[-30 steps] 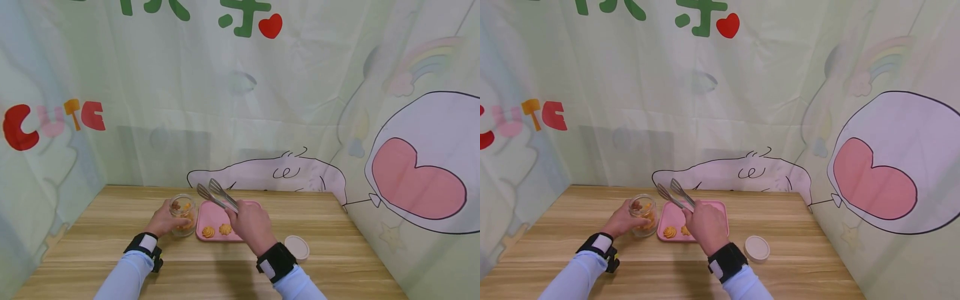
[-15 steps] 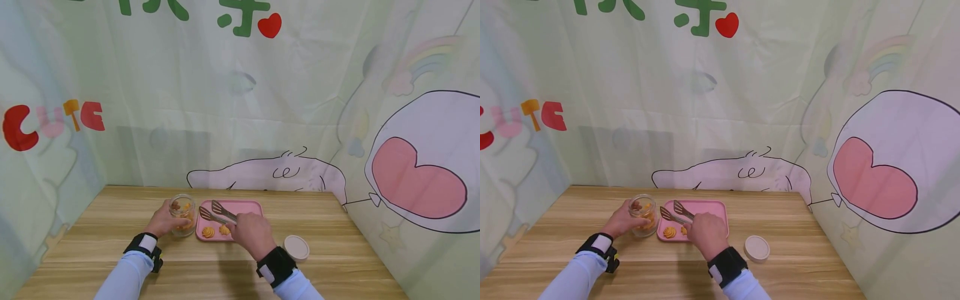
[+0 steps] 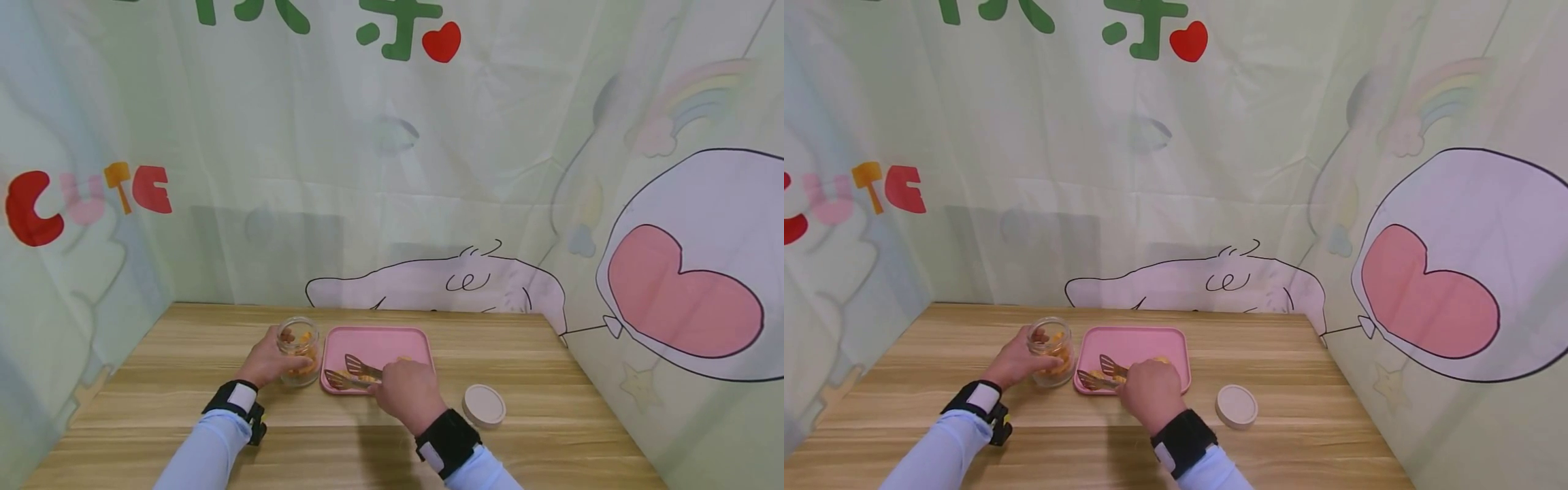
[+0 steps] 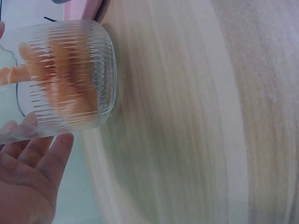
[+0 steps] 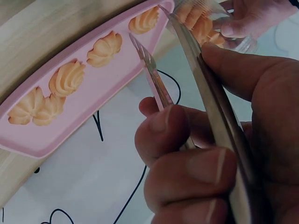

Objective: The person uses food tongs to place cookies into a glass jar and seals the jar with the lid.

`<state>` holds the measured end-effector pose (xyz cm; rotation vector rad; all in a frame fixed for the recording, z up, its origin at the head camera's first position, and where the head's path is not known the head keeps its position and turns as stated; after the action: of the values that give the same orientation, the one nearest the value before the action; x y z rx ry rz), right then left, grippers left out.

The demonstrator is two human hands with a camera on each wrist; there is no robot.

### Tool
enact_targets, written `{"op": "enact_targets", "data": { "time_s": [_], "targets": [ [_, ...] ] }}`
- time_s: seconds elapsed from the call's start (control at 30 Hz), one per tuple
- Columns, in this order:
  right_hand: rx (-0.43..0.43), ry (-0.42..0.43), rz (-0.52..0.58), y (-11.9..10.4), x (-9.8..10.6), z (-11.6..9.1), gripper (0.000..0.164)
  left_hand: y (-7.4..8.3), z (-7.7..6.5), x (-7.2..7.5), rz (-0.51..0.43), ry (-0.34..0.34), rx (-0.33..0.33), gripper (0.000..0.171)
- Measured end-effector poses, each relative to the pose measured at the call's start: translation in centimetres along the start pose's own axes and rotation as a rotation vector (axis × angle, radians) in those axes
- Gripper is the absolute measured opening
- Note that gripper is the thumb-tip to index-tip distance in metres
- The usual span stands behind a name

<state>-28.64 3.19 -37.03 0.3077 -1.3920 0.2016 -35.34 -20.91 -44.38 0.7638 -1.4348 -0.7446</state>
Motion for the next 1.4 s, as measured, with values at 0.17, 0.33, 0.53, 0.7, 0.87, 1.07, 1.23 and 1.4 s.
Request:
{"op": "enact_targets", "data": {
  "time_s": [0.17,0.33,0.53,0.7,0.87,1.07,1.23,1.4],
  "targets": [
    [-0.003,0.016,-0.044,-0.3,-0.1,-0.1,0.049,0.1,-0.1,0.0,-0.002,-0.001,0.001,0.089],
    [-0.025,0.064,-0.044,-0.6,-0.1,-0.2,0.046,0.0,0.0,0.0,-0.003,0.003,-0.001,0.089],
    [-0.073,0.072,0.0,-0.5,-1.2,-0.1,0.043,0.0,0.0,0.0,-0.011,0.008,-0.013,0.087],
    [-0.078,0.092,0.003,-0.5,-1.5,-0.3,0.045,-0.2,0.1,0.0,-0.013,0.006,-0.003,0.088],
    [-0.056,0.151,0.013,-0.6,-0.8,-0.5,0.045,-0.2,0.1,0.0,-0.001,0.016,-0.009,0.087],
    [-0.029,0.179,-0.006,-0.7,-0.3,-0.8,0.045,-0.2,0.1,0.0,0.012,0.019,-0.006,0.088],
    [-0.026,0.173,-0.012,-0.5,-0.4,-0.8,0.046,-0.2,0.1,0.0,0.004,0.014,-0.004,0.09],
    [-0.034,0.144,-0.007,-0.4,-0.5,-0.7,0.046,-0.2,0.1,0.0,0.001,0.011,-0.001,0.089]
  ]
}}
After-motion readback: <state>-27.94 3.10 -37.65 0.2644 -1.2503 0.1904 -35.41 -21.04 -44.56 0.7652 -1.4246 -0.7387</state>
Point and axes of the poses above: each hand's wrist, its own z-axis towards the middle knuckle, its own x-axis out of the back of the hand, y = z × x, the point moved 10 cm from there along z, towards the middle knuckle, and after that the axes turned 1 degree about z, right-handed, at the moved point
